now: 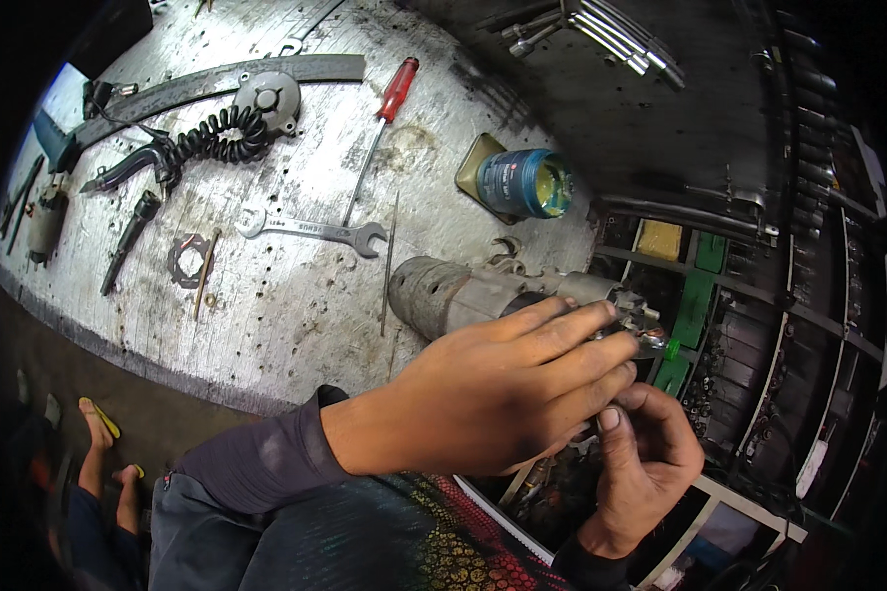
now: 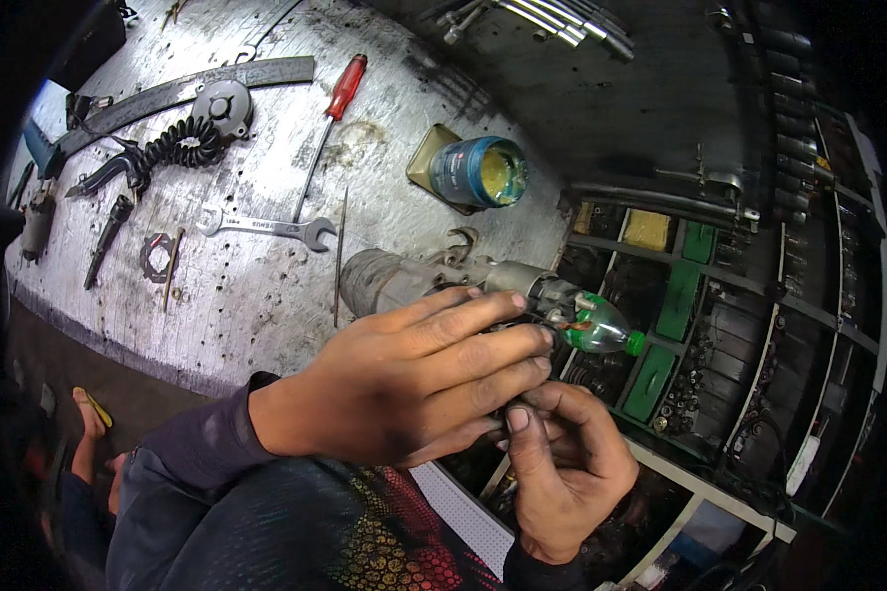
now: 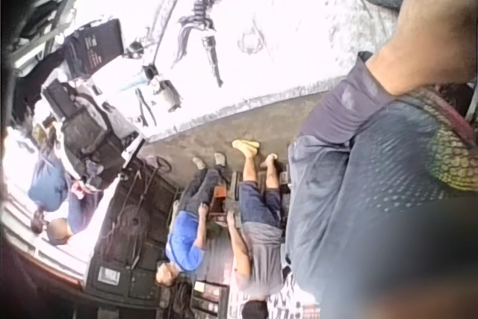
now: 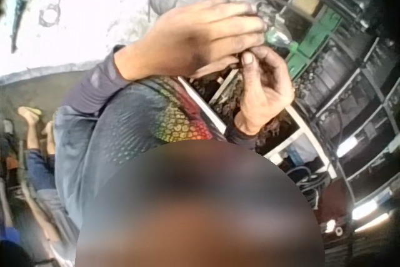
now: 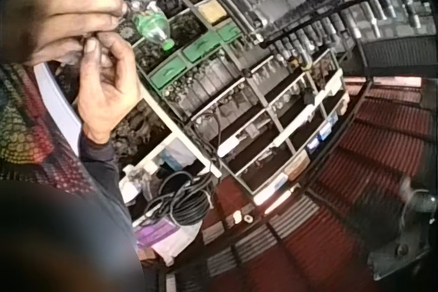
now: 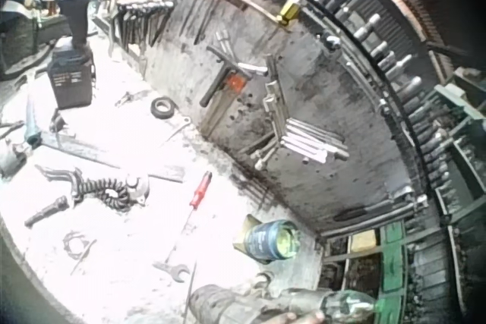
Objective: The person manipulates a small cylindrical electrical component, likely a starter motor or solenoid, using both hands to adjust internal parts and wires. The person repeatedly rotates and repositions the component while working on its internal mechanism.
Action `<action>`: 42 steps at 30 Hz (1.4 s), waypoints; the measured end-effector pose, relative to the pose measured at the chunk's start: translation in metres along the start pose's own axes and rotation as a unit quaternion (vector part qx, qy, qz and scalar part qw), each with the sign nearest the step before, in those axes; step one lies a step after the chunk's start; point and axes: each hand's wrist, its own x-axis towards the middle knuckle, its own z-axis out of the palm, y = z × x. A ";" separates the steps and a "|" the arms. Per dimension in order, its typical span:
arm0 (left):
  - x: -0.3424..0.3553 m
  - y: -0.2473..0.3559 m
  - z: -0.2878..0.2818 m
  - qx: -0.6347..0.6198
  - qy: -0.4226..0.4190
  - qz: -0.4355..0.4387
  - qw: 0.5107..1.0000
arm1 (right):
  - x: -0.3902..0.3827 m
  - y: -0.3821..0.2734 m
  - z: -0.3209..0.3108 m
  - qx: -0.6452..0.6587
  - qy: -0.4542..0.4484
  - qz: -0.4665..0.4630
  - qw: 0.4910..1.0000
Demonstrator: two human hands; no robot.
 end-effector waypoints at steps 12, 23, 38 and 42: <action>0.000 0.000 -0.001 -0.038 0.009 -0.022 0.999 | -0.003 0.004 -0.006 0.045 -0.007 0.009 0.999; 0.001 0.001 -0.001 -0.038 0.009 -0.023 0.999 | 0.000 0.007 0.001 -0.024 -0.001 -0.055 0.998; -0.001 0.000 0.005 -0.032 0.027 -0.010 0.999 | 0.008 0.009 -0.004 -0.084 -0.064 -0.110 0.988; -0.002 0.003 0.005 -0.031 0.025 -0.019 0.999 | 0.003 0.007 -0.006 -0.051 -0.039 -0.046 0.997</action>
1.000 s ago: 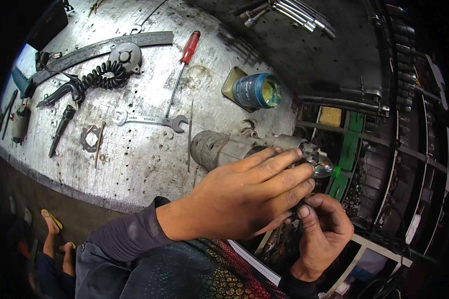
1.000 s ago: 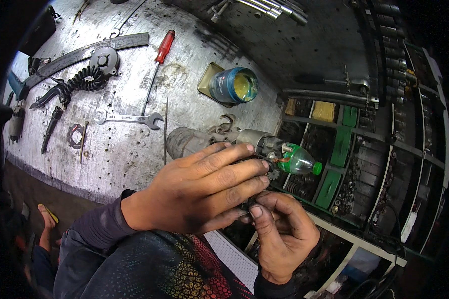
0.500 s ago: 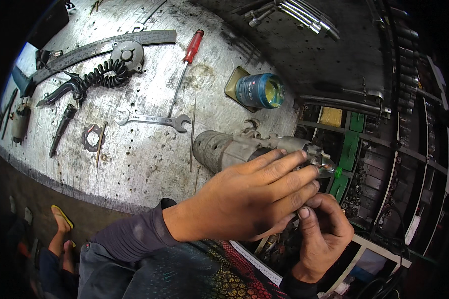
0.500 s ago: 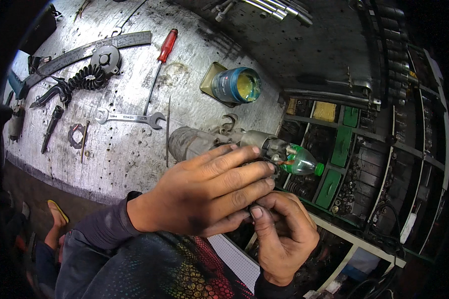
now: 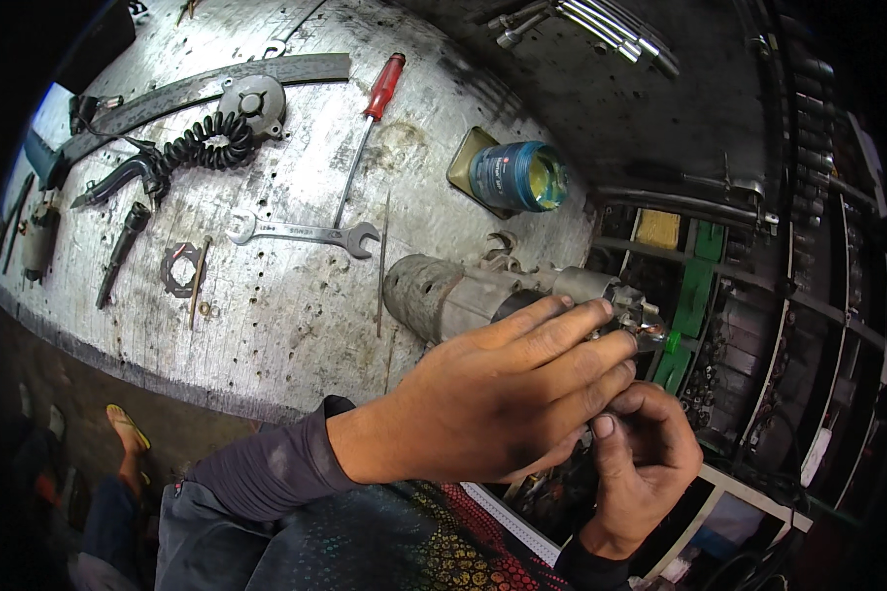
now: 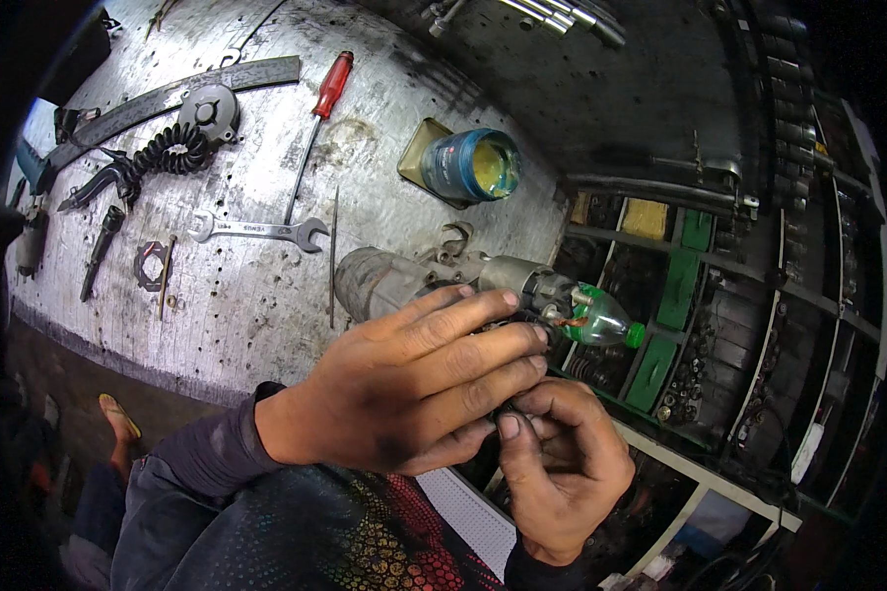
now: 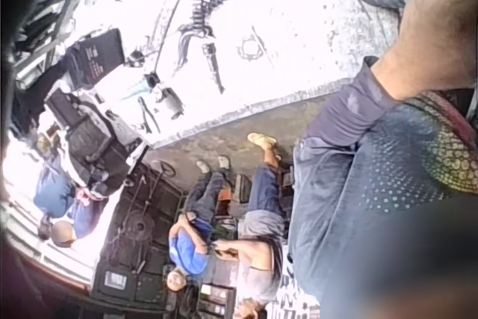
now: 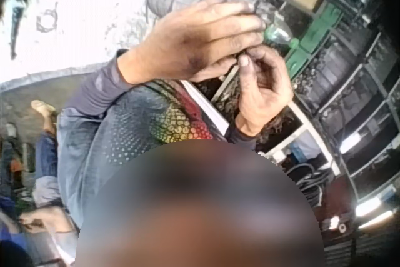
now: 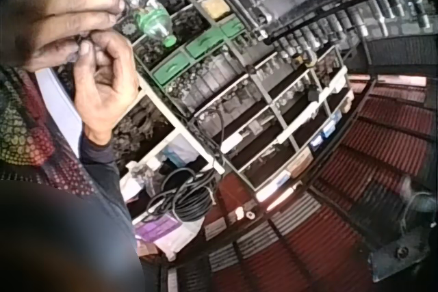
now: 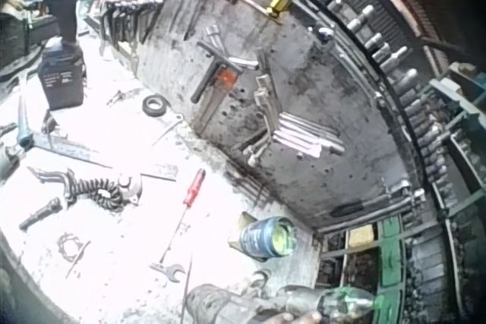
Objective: The person manipulates a small cylindrical electrical component, likely a starter motor or solenoid, using both hands to adjust internal parts and wires. The person repeatedly rotates and repositions the component while working on its internal mechanism.
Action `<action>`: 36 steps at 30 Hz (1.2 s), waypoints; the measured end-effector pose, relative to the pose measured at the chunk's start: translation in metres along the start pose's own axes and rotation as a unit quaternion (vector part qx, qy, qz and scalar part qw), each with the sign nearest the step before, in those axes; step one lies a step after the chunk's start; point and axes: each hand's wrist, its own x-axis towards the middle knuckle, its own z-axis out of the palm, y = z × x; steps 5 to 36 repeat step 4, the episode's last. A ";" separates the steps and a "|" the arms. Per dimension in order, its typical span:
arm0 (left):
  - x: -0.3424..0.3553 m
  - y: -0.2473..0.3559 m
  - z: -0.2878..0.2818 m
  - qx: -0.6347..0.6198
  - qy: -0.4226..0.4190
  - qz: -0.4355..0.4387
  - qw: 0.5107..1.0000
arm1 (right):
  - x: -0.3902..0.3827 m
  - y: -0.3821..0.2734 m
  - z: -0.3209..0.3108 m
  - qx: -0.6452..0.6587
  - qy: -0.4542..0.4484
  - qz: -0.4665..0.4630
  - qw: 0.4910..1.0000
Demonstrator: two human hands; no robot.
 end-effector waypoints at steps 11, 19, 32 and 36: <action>0.000 -0.001 0.000 -0.004 0.003 -0.004 1.000 | -0.001 0.000 0.001 0.079 0.010 0.031 0.996; 0.000 -0.001 0.000 -0.004 0.003 -0.004 1.000 | -0.001 0.000 0.001 0.079 0.010 0.031 0.996; 0.000 -0.001 0.000 -0.004 0.003 -0.004 1.000 | -0.001 0.000 0.001 0.079 0.010 0.031 0.996; 0.000 -0.001 0.000 -0.004 0.003 -0.004 1.000 | -0.001 0.000 0.001 0.079 0.010 0.031 0.996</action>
